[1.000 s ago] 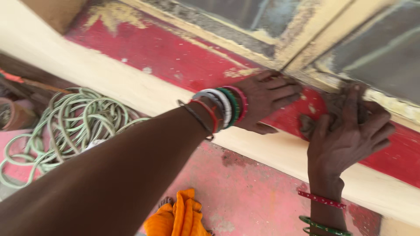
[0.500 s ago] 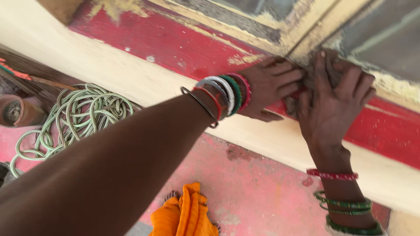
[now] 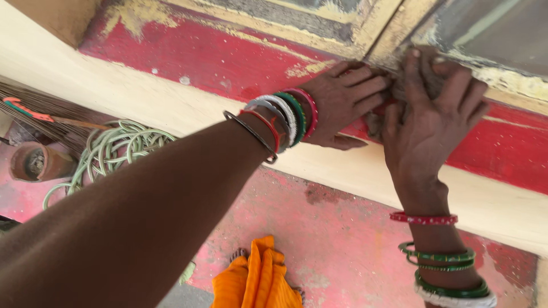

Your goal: The person cleans a window frame using a cloth and a spray bottle.

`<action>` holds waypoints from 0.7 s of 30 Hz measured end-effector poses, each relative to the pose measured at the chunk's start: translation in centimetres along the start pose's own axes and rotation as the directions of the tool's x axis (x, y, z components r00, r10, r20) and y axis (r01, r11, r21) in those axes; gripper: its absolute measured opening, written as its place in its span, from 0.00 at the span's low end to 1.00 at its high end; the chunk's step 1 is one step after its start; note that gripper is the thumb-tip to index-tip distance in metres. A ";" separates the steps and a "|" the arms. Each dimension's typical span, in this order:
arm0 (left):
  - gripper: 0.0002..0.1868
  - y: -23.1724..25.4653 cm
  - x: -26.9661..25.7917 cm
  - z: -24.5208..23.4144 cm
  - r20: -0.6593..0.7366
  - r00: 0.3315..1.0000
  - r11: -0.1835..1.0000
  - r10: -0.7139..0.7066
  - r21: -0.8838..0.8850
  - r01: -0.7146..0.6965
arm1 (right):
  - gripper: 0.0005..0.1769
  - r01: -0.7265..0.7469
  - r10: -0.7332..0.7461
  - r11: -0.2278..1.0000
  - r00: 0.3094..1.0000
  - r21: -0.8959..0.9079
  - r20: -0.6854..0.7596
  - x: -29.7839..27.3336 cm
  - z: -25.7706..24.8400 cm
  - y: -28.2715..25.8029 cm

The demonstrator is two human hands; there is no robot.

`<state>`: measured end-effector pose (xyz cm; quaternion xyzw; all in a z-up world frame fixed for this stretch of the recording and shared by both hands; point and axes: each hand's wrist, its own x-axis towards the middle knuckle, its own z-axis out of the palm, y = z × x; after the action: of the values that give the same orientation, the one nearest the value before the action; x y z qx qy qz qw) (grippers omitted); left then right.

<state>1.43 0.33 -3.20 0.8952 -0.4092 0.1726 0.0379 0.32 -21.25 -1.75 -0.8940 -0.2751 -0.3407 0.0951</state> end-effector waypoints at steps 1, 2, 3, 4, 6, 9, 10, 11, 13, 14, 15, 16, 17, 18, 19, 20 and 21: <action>0.45 0.3 0.0 0.0 -0.002 1.000 1.000 -0.003 0.007 0.003 | 0.39 0.033 -0.033 0.999 0.999 0.024 0.022 0.1 -0.2 0.3; 0.45 0.2 0.0 -0.2 -0.006 1.000 1.000 0.000 0.019 0.000 | 0.38 0.062 -0.064 0.997 0.997 0.046 0.036 0.3 -0.4 0.8; 0.44 0.1 0.0 -0.4 -0.011 1.000 1.000 0.003 0.031 -0.003 | 0.36 0.106 -0.110 0.991 0.993 0.078 0.050 0.4 -0.6 1.4; 0.45 0.2 -0.1 -0.5 -0.030 1.000 1.000 0.006 0.027 -0.005 | 0.34 0.115 -0.118 0.992 0.992 0.059 0.047 0.1 -0.9 1.8; 0.46 0.3 -0.4 -0.9 -0.067 0.998 1.000 0.006 0.021 -0.004 | 0.31 0.103 -0.102 0.994 0.994 -0.026 0.024 -0.7 -1.2 2.4; 0.45 0.4 -0.5 -1.2 -0.073 0.997 1.000 0.002 -0.001 -0.002 | 0.27 -0.067 0.063 0.984 0.998 -0.163 -0.032 -3.2 -2.1 2.7; 0.46 0.4 -0.4 -1.3 -0.072 0.997 1.000 -0.003 0.010 0.004 | 0.26 -0.118 0.112 0.976 0.993 -0.184 -0.043 -3.3 -1.9 2.6; 0.46 0.6 -0.3 -1.2 -0.072 0.997 1.000 -0.008 0.021 0.010 | 0.25 -0.169 0.161 0.965 0.985 -0.203 -0.053 -3.4 -1.8 2.5; 0.47 0.5 0.0 -1.0 -0.068 0.998 1.000 -0.015 0.022 0.016 | 0.25 -0.198 0.189 0.958 0.980 -0.207 -0.059 -2.6 -1.1 1.8; 0.47 0.5 0.0 -0.9 -0.062 0.998 1.000 -0.019 0.010 0.019 | 0.24 -0.197 0.188 0.959 0.980 -0.204 -0.063 -2.2 -0.7 1.3; 0.47 0.5 0.0 -0.8 -0.056 0.998 1.000 -0.022 -0.001 0.022 | 0.23 -0.168 0.157 0.968 0.985 -0.188 -0.071 -1.4 0.0 0.7; 0.48 0.5 0.0 -0.7 -0.055 0.998 1.000 -0.021 0.017 0.022 | 0.22 -0.139 0.131 0.976 0.990 -0.166 -0.060 -1.0 0.1 0.2; 0.48 0.5 0.2 -0.6 -0.054 0.998 0.999 -0.021 0.036 0.023 | 0.22 -0.110 0.104 0.984 0.993 -0.144 -0.050 -0.6 0.3 -0.3; 0.49 0.4 0.3 -0.6 -0.052 0.999 0.998 -0.014 0.058 0.017 | 0.22 -0.082 0.079 0.990 0.996 -0.117 -0.028 -0.4 0.3 -0.7; 0.48 0.4 0.2 -0.7 -0.046 0.999 0.999 -0.015 0.049 0.018 | 0.22 -0.065 0.064 0.993 0.998 -0.101 -0.015 -0.2 0.2 -0.8; 0.47 0.4 0.1 -0.7 -0.039 0.999 0.999 -0.012 0.039 0.014 | 0.22 -0.053 0.053 0.995 0.999 -0.088 -0.002 -0.1 0.1 -0.8; 0.46 0.4 0.0 -0.7 -0.033 0.999 1.000 -0.009 0.028 0.010 | 0.22 -0.052 0.052 0.995 0.999 -0.086 0.004 0.0 0.0 -0.8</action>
<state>0.93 0.25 -2.55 0.8946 -0.4018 0.1930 0.0326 -0.12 -20.59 -1.77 -0.9052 -0.2371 -0.3468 0.0646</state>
